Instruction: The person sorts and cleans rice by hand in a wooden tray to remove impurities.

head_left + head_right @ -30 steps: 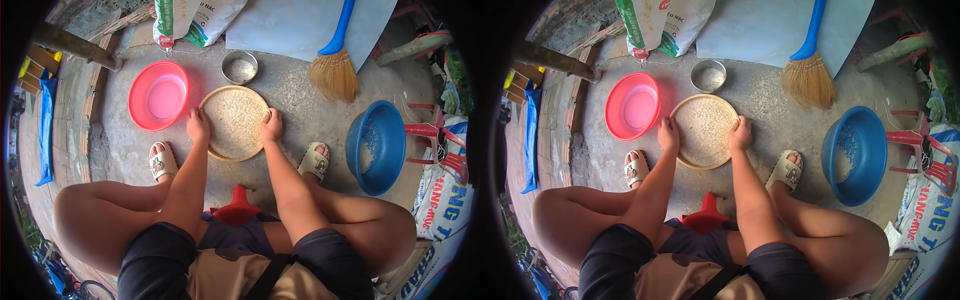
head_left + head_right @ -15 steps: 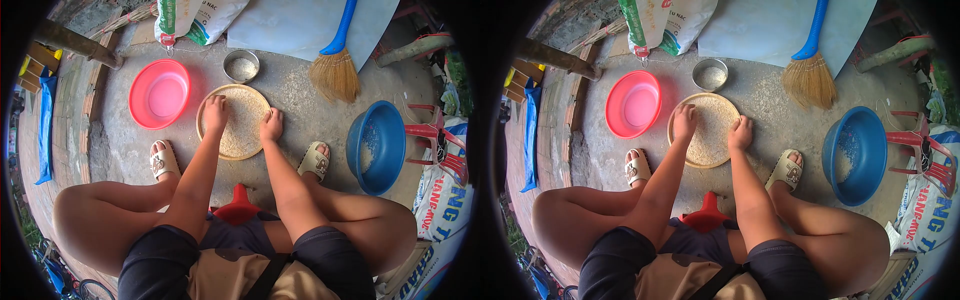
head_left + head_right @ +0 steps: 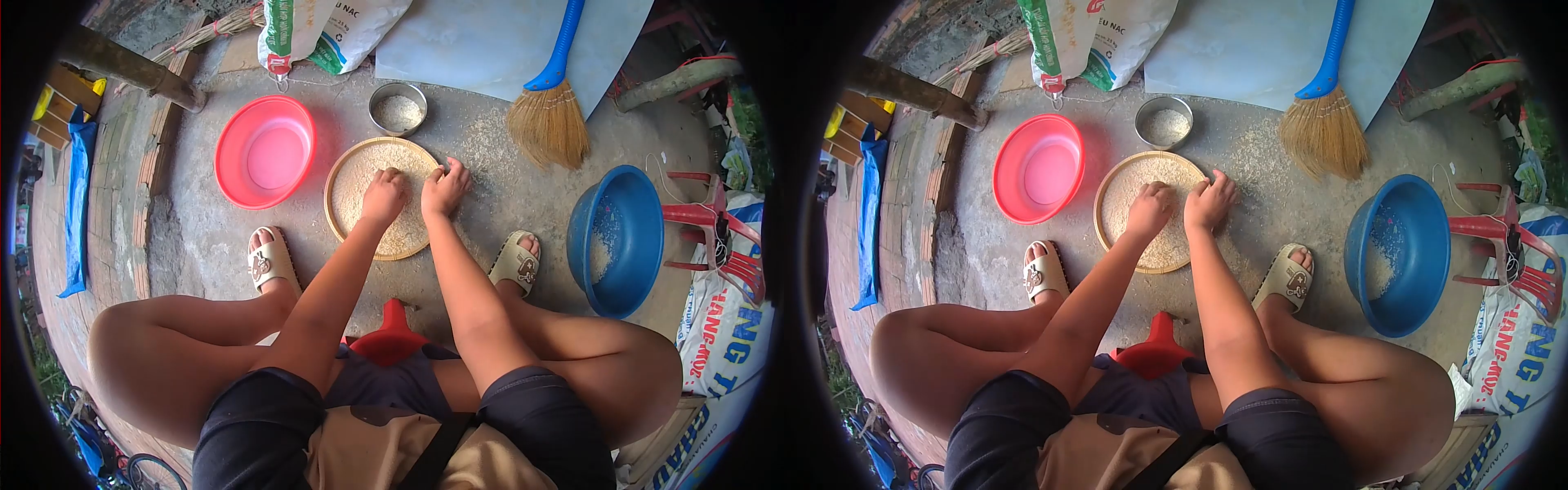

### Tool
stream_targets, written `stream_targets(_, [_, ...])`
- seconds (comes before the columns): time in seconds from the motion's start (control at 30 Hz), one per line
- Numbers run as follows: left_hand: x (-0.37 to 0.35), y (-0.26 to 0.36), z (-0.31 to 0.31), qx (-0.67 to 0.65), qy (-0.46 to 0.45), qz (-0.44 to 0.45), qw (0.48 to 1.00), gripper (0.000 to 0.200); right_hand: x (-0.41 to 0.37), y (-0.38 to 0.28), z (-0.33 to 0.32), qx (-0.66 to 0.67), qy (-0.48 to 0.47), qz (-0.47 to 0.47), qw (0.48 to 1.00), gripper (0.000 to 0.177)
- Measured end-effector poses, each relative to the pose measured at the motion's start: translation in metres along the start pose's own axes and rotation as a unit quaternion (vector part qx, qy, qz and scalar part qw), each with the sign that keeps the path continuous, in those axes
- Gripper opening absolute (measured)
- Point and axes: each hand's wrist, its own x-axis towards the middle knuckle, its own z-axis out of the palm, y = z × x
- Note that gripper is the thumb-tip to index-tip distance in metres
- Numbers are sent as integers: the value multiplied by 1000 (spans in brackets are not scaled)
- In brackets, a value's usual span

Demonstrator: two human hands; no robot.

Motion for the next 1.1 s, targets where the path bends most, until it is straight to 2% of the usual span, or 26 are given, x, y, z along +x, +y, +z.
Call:
stream_targets(0.13, [-8, 4, 0, 21, -42, 5, 999, 21, -1, -8, 7, 112, -24, 34, 993, 19])
stream_targets(0.27, [-11, -7, 6, 26, -35, 35, 998, 18, -7, -13, 19, 217, -44, 67, 973, 15])
stream_targets(0.33, [-6, -12, 6, -9, -62, 1, 998, 14, -11, -10, 30, 226, -52, 62, 971, 11])
stream_targets(0.4, [-2, -16, -4, -49, -49, -30, 997, 12, -15, -5, 44, 234, -59, 57, 969, 9])
stream_targets(0.47, [4, -19, -14, -89, -35, -62, 994, 11, -18, -6, 51, 346, -116, 123, 923, 16])
stream_targets(0.5, [8, -21, -19, -118, -4, -89, 989, 13, -18, -8, 50, 346, -117, 123, 923, 16])
stream_targets(0.57, [18, -23, -27, -158, 34, -136, 977, 18, -15, -15, 46, 367, -245, 218, 870, 30])
stream_targets(0.6, [23, -23, -30, -157, 35, -136, 978, 18, -13, -20, 44, 368, -246, 218, 870, 30])
stream_targets(0.67, [31, -16, -37, -221, 38, -169, 960, 17, -8, -29, 42, 488, -363, 402, 684, 43])
stream_targets(0.7, [35, -8, -45, -287, -10, -156, 945, 18, -8, -28, 45, 558, -389, 418, 603, 48])
stream_targets(0.73, [39, 2, -54, -288, -10, -156, 945, 18, -7, -25, 46, 558, -388, 417, 603, 48])
stream_targets(0.8, [45, 10, -58, -185, -39, -116, 975, 18, -2, -35, 33, 639, -339, 459, 516, 41])
stream_targets(0.83, [48, 10, -56, -208, -18, -97, 973, 20, -3, -16, 58, 667, -347, 412, 515, 41])
stream_targets(0.87, [49, 11, -56, -209, -18, -98, 973, 20, 3, -15, 56, 667, -347, 412, 516, 41])
stream_targets(0.93, [51, 11, -56, -150, 83, -73, 982, 21, 14, -13, 48, 637, -292, 463, 543, 39])
stream_targets(1.0, [49, 3, -49, -136, 72, -92, 984, 22, 27, -1, 45, 639, -266, 489, 532, 33])
stream_targets(1.07, [45, -3, -40, -86, 70, -69, 991, 22, 39, 9, 40, 614, -265, 484, 565, 33])
stream_targets(1.1, [43, -2, -36, -76, 33, -95, 992, 30, 42, 12, 37, 614, -265, 483, 566, 33])
